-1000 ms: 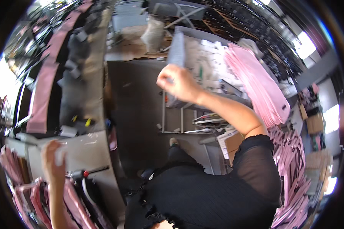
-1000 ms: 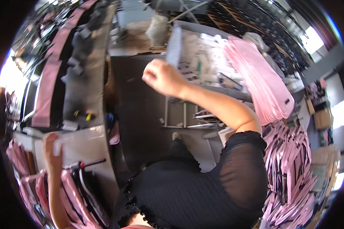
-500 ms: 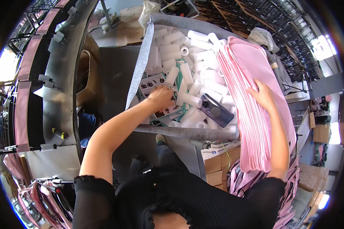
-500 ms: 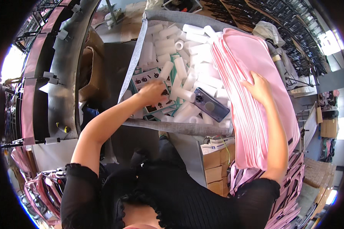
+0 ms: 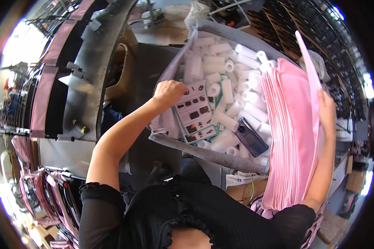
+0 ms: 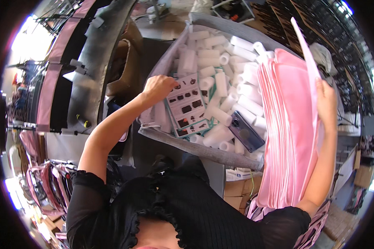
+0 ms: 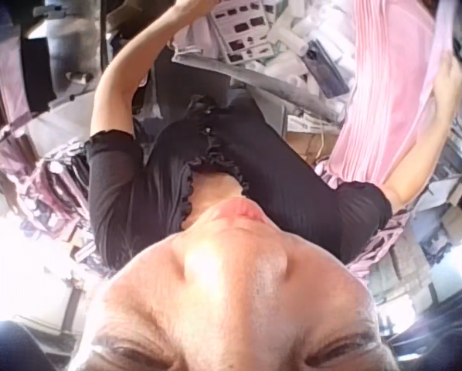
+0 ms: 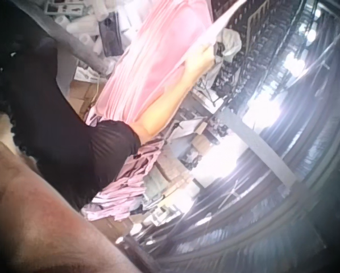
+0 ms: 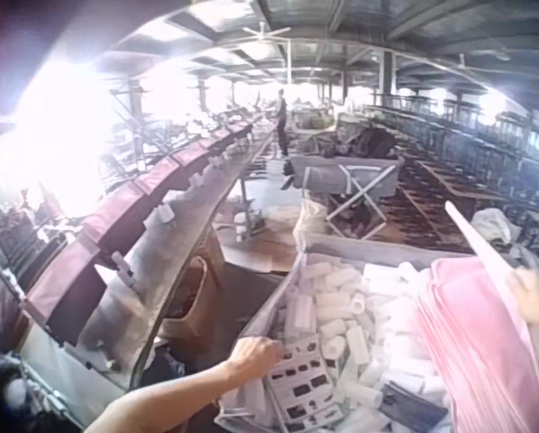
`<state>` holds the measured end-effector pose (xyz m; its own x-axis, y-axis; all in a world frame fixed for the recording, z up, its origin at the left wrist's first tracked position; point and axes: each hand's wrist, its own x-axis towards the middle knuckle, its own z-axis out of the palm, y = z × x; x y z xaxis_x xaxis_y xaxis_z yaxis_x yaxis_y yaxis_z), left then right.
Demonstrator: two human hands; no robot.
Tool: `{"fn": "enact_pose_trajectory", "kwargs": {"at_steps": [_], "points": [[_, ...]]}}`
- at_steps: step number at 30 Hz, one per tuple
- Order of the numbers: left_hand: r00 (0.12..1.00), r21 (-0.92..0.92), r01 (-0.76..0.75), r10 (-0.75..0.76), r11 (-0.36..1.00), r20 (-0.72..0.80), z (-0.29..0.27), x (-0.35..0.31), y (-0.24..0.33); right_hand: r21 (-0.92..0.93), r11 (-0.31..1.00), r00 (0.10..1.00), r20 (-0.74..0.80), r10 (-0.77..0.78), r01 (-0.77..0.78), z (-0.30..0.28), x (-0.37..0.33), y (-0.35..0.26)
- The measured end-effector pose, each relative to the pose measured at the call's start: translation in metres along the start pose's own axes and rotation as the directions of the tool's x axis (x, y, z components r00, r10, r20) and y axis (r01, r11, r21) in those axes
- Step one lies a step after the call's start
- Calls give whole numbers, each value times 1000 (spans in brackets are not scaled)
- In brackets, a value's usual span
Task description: The person assembles pink baby strollers on a metal workbench. They attach white plastic feet to the frame, place a pink fabric seat onto the frame, and secure the components using a yellow utility knife to cut zip ties. The process is repeated for multiple strollers.
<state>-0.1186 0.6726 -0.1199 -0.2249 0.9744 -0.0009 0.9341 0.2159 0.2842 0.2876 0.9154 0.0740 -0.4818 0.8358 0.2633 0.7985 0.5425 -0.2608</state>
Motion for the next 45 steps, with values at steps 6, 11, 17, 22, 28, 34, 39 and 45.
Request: {"fn": "enact_pose_trajectory", "kwargs": {"at_steps": [6,11,17,22,28,34,39,45], "points": [[940,-262,-81,-14,962,-341,-44,-57,12,-55,967,960,-123,-252,247,-31,69,-99],[834,-573,163,-422,803,-355,-48,-102,-5,-166,845,783,-320,-534,508,-4,130,-198],[833,-654,-162,-253,739,-492,-84,-152,18,-268,657,517,-441,-734,704,17,126,-397],[283,-551,-88,-509,830,-813,-145,-332,-96,-333,382,79,-658,-749,862,25,4,-570],[-244,-525,764,-585,375,-774,-140,-727,-219,6,-91,-57,-742,-668,996,44,-203,-745],[-407,-506,841,-842,-193,-355,-94,-848,-232,-172,-734,-652,-619,-438,656,62,-387,-849],[-206,-436,859,-597,270,-775,-96,-875,-191,-209,-974,-665,-716,212,-85,126,-470,-815],[-163,-819,466,-878,334,-451,-103,-864,-69,492,-841,-737,-478,-478,226,210,-415,-816]]}}
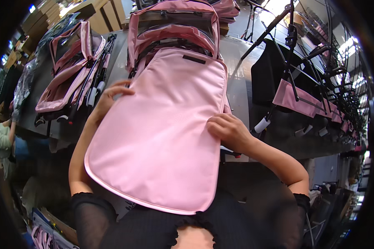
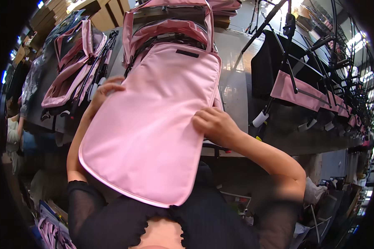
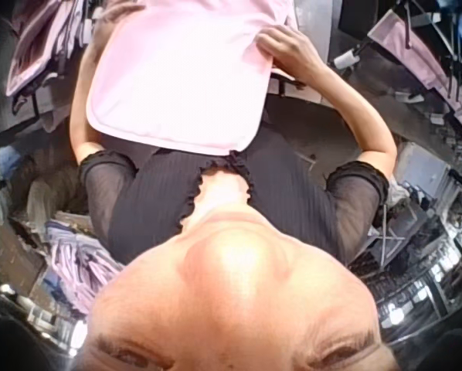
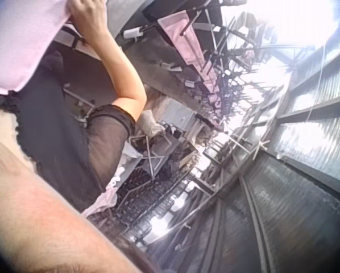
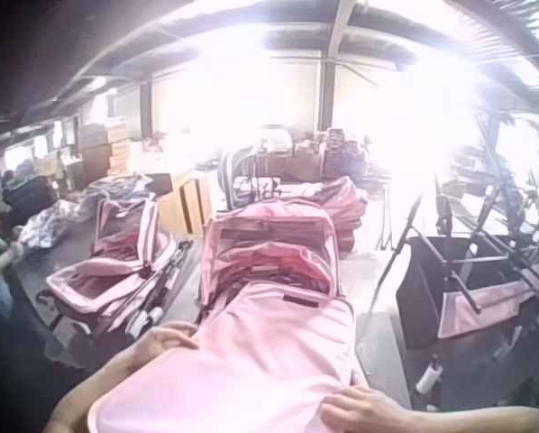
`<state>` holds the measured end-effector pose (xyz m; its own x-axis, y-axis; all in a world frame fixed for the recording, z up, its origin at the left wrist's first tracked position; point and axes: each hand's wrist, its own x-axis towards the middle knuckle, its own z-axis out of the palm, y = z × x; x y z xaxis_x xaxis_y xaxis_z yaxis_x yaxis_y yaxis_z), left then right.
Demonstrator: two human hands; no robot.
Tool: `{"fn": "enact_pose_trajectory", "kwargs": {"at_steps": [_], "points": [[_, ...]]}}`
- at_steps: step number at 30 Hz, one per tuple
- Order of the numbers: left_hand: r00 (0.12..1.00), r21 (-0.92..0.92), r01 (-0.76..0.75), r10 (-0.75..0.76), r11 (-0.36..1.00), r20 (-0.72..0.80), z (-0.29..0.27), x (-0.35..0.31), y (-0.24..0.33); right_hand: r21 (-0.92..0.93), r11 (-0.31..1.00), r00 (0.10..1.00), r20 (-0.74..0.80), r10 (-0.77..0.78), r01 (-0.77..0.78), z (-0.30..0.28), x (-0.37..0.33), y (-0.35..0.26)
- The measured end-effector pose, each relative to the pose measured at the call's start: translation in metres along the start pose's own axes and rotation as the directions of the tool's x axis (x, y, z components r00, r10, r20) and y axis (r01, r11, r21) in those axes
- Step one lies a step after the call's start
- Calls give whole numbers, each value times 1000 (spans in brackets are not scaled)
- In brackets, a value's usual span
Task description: The person assembles pink baby strollers on a metal workbench. They attach white plastic feet to the frame, place a pink fabric seat onto the frame, and secure the components using a yellow utility knife to cut zip ties. The process is repeated for multiple strollers.
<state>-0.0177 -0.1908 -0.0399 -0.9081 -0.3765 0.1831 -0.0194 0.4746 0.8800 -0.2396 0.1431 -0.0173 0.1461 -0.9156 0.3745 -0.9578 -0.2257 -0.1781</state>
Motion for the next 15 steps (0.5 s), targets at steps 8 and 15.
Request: {"fn": "enact_pose_trajectory", "kwargs": {"at_steps": [8,15], "points": [[993,290,122,-119,949,-29,16,-10,-18,438,523,633,152,759,-731,38,14,57],[980,795,80,100,601,-174,86,54,20,392,741,692,-288,662,-545,55,7,49]]}}
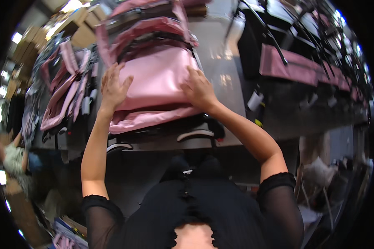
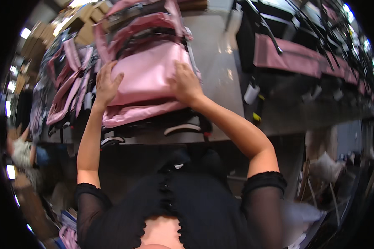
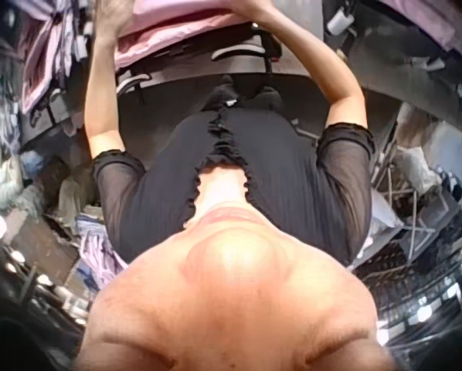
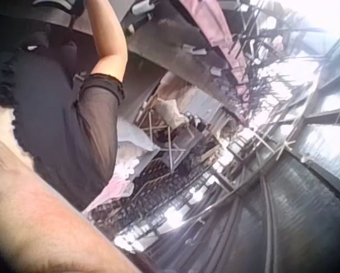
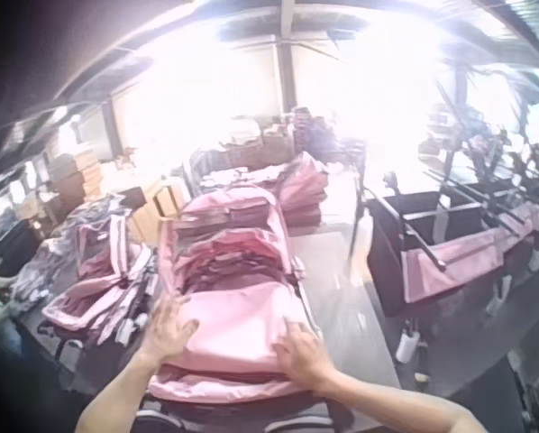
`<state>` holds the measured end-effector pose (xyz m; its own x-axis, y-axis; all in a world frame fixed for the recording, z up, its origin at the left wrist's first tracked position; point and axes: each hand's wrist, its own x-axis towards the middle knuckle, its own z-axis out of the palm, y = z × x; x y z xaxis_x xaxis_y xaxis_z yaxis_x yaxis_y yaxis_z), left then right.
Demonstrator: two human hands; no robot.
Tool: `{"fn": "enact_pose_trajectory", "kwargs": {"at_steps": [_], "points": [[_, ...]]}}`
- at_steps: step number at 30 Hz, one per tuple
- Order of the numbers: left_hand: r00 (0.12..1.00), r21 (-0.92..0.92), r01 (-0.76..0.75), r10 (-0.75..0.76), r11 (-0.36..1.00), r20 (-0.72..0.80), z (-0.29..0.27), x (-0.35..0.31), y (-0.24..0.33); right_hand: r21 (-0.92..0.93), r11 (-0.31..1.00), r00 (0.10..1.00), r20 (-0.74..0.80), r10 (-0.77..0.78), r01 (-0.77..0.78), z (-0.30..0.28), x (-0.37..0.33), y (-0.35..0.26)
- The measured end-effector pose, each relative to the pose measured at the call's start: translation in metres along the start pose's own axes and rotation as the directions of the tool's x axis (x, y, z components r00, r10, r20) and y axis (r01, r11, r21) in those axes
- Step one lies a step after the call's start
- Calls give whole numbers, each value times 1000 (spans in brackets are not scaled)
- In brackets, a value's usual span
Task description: The person assembles pink baby strollers on a metal workbench. They attach white plastic feet to the frame, place a pink fabric seat onto the frame, and secure the components using a yellow utility knife to cut zip ties. The process is repeated for multiple strollers.
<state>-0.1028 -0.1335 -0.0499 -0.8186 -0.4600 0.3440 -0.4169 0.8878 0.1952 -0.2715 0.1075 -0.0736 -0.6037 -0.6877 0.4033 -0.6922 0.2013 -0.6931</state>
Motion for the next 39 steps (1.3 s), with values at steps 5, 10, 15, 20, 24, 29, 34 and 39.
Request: {"fn": "enact_pose_trajectory", "kwargs": {"at_steps": [5,10,15,20,24,29,34,39], "points": [[728,306,55,-248,950,639,85,15,42,-93,994,981,-181,-72,55,-70,-93,48],[979,-319,153,-101,935,175,41,5,86,-501,686,846,-376,377,-528,-114,-169,191],[872,-342,-402,469,849,141,-8,-90,203,-577,609,807,-163,568,-545,-109,-181,250],[953,-155,-111,149,982,263,12,-112,264,152,785,730,-297,616,-600,-115,-200,195],[958,-71,61,-38,996,286,31,-94,291,666,580,833,115,542,-469,-77,-213,115],[949,-86,170,-140,982,282,31,-83,301,833,135,807,460,370,-537,-37,-213,44],[839,-292,373,-186,881,511,19,-84,290,850,144,835,444,325,-507,-31,-213,25],[828,-334,399,-179,854,531,20,-83,289,822,278,857,416,305,-497,-34,-211,25]]}}
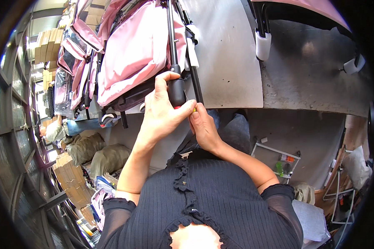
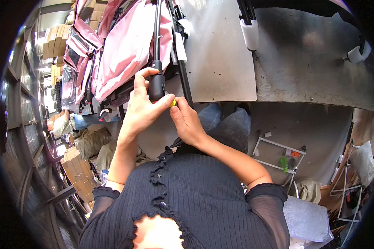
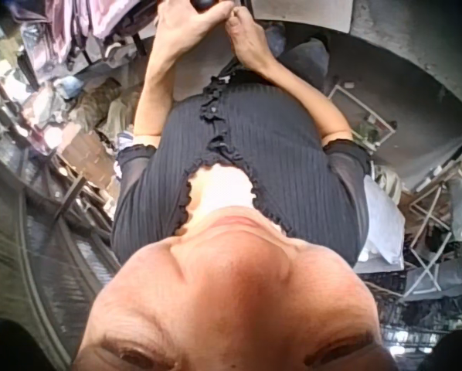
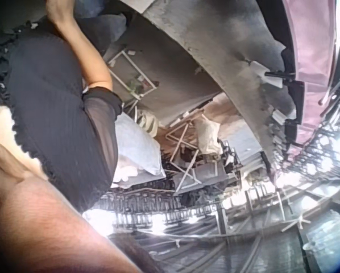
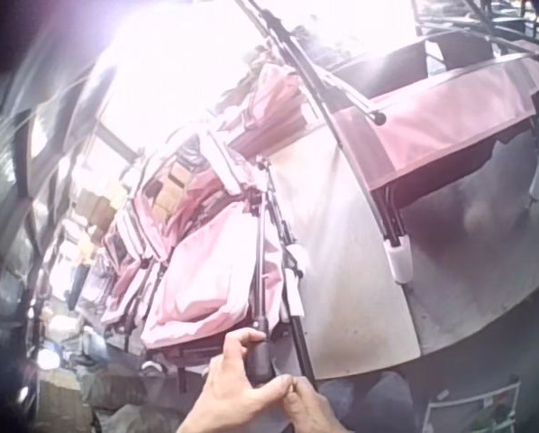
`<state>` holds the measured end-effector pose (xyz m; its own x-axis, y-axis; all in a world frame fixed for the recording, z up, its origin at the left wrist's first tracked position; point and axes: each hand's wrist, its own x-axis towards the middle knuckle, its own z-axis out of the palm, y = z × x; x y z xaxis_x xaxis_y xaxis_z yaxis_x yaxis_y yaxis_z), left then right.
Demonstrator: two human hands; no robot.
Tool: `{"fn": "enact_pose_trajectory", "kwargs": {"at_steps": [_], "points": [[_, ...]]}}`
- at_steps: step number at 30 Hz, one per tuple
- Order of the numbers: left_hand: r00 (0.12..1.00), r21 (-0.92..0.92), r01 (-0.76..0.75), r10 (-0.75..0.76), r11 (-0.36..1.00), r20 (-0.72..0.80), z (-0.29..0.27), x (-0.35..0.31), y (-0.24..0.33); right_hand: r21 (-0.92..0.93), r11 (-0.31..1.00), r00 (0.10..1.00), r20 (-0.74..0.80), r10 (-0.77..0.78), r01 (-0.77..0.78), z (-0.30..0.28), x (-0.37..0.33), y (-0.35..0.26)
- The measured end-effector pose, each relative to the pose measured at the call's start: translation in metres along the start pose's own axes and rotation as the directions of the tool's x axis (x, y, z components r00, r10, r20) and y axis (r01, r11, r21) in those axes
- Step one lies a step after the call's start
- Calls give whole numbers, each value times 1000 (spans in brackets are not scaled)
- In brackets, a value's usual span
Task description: The person assembles pink baby strollers on a metal workbench. They attach white plastic feet to the frame, place a pink fabric seat onto the frame, and secure the components using a yellow utility knife to cut zip ties. The process is repeated for multiple strollers.
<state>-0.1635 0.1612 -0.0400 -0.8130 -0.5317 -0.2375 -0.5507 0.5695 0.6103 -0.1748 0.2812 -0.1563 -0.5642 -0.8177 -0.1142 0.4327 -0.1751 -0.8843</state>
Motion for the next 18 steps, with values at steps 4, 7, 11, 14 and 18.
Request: {"fn": "enact_pose_trajectory", "kwargs": {"at_steps": [4,7,11,14,18], "points": [[997,19,49,-48,999,-55,5,1,4,-58,998,999,-42,18,-21,3,4,-2],[988,60,50,-41,997,-150,10,0,8,-30,999,996,-74,40,-42,8,10,1],[988,169,-8,34,986,-148,11,6,13,158,986,994,-78,75,-62,13,12,5],[987,304,36,15,952,-161,2,10,15,379,923,975,-173,143,-69,7,4,-2],[990,185,-83,102,979,-98,-25,-11,12,323,946,987,-158,35,18,-10,-8,-29]]}}
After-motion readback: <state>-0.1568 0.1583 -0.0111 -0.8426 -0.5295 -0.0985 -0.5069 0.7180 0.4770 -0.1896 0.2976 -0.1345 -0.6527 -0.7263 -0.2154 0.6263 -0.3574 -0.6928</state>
